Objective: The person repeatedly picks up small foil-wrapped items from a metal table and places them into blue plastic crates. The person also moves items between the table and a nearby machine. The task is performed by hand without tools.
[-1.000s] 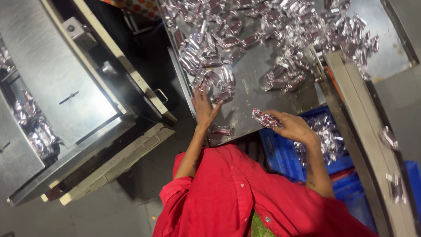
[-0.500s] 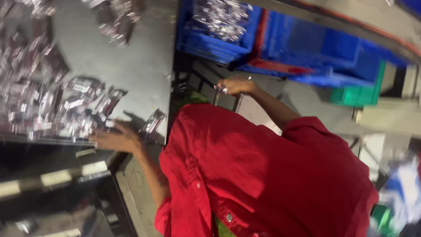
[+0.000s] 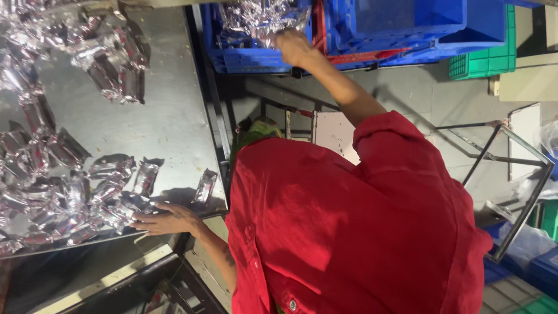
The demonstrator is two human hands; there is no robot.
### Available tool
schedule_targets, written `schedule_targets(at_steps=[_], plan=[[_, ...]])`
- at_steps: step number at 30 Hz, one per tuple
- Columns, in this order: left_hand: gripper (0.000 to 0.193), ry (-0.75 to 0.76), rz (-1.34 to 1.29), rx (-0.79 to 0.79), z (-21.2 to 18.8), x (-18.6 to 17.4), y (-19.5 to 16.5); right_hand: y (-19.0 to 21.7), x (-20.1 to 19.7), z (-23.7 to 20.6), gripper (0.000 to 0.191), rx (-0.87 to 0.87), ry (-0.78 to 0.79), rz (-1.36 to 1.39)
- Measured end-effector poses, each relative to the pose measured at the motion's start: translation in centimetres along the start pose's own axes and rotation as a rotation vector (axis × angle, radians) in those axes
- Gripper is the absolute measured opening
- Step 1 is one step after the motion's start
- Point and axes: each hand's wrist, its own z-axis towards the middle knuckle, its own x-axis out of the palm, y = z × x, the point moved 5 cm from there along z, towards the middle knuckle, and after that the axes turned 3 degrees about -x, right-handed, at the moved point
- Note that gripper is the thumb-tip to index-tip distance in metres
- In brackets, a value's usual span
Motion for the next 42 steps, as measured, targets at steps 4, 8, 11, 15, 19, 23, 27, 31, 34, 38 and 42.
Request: schedule_targets(at_steps=[4,8,11,15,19,23,27,31,34,38,42], plan=[[0.076,-0.023,-0.088,-0.027,0.0,-1.3,-1.7,5.6,-6.2,1.2,0.041,-0.207,-0.003,0.159],[0.069,0.005,-0.116,-0.077,-0.1,-2.9,-3.6,9.8,-10.6,3.3,0.034,-0.522,-0.096,0.355],[0.061,-0.019,-0.156,-0.081,0.2,-4.5,-4.8,7.2,-15.2,8.8,0.036,-0.395,-0.394,0.149],[0.056,-0.115,-0.264,-0.074,1.0,-6.5,-6.2,3.4,-18.5,16.7,0.065,-0.211,-0.522,-0.271],[0.053,-0.12,-0.309,-0.123,1.7,-7.1,-6.2,5.1,-17.9,20.5,0.044,-0.118,-0.569,-0.167],[0.051,-0.166,-0.309,-0.098,1.7,-6.9,-5.8,13.3,-18.2,20.5,0.043,-0.431,-0.884,-0.169],[0.05,-0.175,-0.311,-0.078,1.6,-6.1,-5.4,22.3,-18.2,17.0,0.041,-0.685,-0.801,0.226],[0.055,-0.165,-0.294,-0.086,1.5,-5.8,-4.8,28.6,-17.1,11.1,0.034,-0.645,-0.437,0.651],[0.052,-0.155,-0.339,-0.09,1.3,-5.7,-4.4,31.4,-15.5,5.4,0.034,-0.885,-0.106,0.794],[0.052,-0.144,-0.287,-0.097,1.0,-4.6,-3.7,29.9,-12.4,0.8,0.036,-0.764,0.274,0.977],[0.062,-0.209,-0.183,0.026,0.1,-3.1,-3.4,23.2,-10.2,-2.3,0.037,-0.577,0.361,0.981]])
